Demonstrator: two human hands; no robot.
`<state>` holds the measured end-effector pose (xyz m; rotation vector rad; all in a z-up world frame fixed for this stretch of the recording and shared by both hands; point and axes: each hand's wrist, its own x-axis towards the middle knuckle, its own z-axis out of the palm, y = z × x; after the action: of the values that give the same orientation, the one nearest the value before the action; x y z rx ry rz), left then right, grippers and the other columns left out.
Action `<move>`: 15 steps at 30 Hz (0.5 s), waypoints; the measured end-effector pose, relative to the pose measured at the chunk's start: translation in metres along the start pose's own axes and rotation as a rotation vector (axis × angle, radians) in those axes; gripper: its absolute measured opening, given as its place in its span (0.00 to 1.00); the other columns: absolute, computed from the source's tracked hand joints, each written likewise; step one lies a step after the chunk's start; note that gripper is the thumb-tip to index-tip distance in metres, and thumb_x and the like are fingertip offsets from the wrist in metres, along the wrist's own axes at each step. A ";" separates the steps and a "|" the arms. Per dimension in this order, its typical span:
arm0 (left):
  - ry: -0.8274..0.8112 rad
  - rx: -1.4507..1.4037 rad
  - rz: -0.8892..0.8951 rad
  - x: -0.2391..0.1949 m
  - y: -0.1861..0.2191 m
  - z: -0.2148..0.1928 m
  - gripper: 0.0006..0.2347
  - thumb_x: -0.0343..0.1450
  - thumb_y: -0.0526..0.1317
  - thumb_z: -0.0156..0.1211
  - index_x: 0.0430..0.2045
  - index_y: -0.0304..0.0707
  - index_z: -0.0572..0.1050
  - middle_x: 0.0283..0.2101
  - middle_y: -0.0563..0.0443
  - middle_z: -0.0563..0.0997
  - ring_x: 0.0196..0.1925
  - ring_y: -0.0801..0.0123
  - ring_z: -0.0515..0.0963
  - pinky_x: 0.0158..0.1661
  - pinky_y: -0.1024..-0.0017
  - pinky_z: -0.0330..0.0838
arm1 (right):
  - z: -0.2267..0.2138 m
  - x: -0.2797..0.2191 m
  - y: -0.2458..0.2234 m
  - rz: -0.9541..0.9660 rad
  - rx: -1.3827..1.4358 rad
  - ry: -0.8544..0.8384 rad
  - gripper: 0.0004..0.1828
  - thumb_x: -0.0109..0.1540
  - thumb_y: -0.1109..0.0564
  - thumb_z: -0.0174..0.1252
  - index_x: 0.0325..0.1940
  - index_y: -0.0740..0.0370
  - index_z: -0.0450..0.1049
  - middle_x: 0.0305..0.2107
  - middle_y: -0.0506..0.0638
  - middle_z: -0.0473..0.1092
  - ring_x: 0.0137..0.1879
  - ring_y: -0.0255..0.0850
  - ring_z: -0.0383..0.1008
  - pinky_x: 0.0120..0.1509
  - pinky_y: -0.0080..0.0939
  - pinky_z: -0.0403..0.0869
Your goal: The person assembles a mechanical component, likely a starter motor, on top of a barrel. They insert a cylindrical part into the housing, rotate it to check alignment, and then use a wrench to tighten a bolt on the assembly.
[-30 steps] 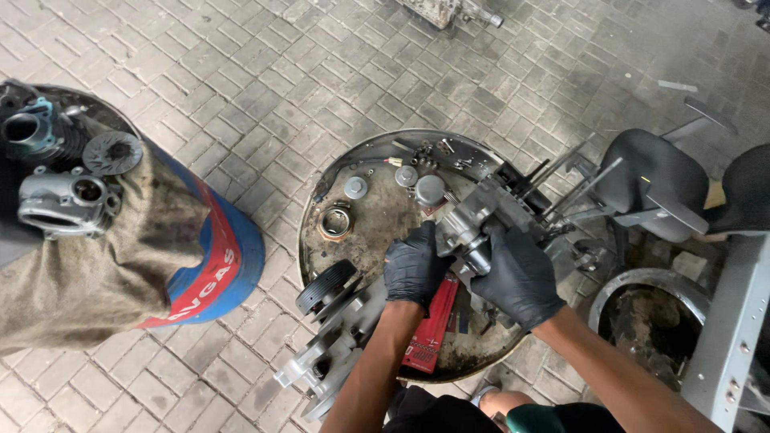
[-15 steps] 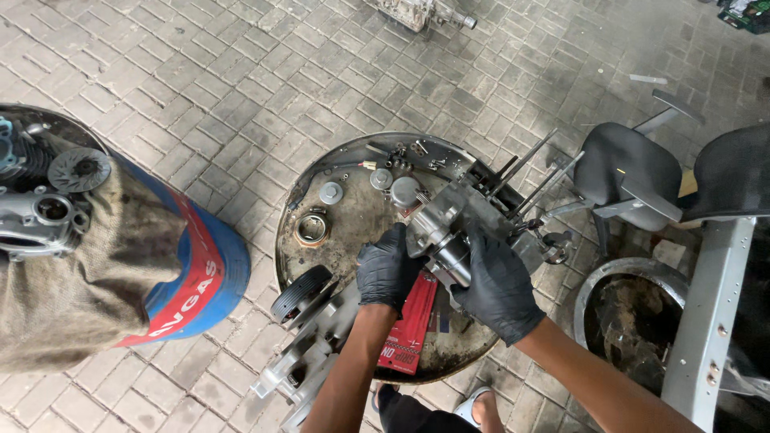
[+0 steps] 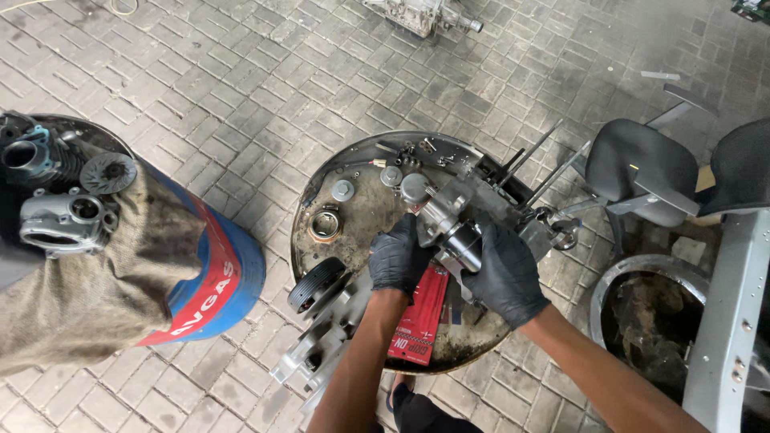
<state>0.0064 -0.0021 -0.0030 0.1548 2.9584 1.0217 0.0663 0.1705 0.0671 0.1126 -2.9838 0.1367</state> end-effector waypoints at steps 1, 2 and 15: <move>0.003 0.005 0.015 -0.001 0.001 0.000 0.18 0.63 0.54 0.64 0.40 0.48 0.74 0.33 0.45 0.84 0.39 0.39 0.85 0.41 0.44 0.81 | 0.004 -0.001 0.003 0.009 -0.036 -0.005 0.49 0.39 0.41 0.74 0.60 0.58 0.67 0.40 0.54 0.74 0.52 0.50 0.77 0.58 0.49 0.75; 0.000 0.004 0.031 0.006 -0.002 0.002 0.18 0.63 0.54 0.64 0.40 0.48 0.74 0.33 0.45 0.84 0.39 0.39 0.85 0.41 0.44 0.81 | 0.005 0.002 0.002 0.023 -0.039 0.003 0.49 0.39 0.41 0.74 0.60 0.58 0.67 0.40 0.54 0.74 0.52 0.50 0.77 0.58 0.49 0.75; -0.193 0.101 -0.006 0.004 0.003 -0.013 0.29 0.63 0.55 0.68 0.56 0.46 0.67 0.47 0.44 0.84 0.52 0.39 0.81 0.54 0.44 0.76 | 0.000 0.011 -0.001 0.033 -0.058 -0.113 0.53 0.40 0.33 0.71 0.64 0.55 0.64 0.42 0.54 0.74 0.54 0.52 0.77 0.57 0.53 0.78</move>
<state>0.0019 -0.0072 0.0090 0.2313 2.8329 0.8065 0.0550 0.1689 0.0686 0.0664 -3.1002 0.0492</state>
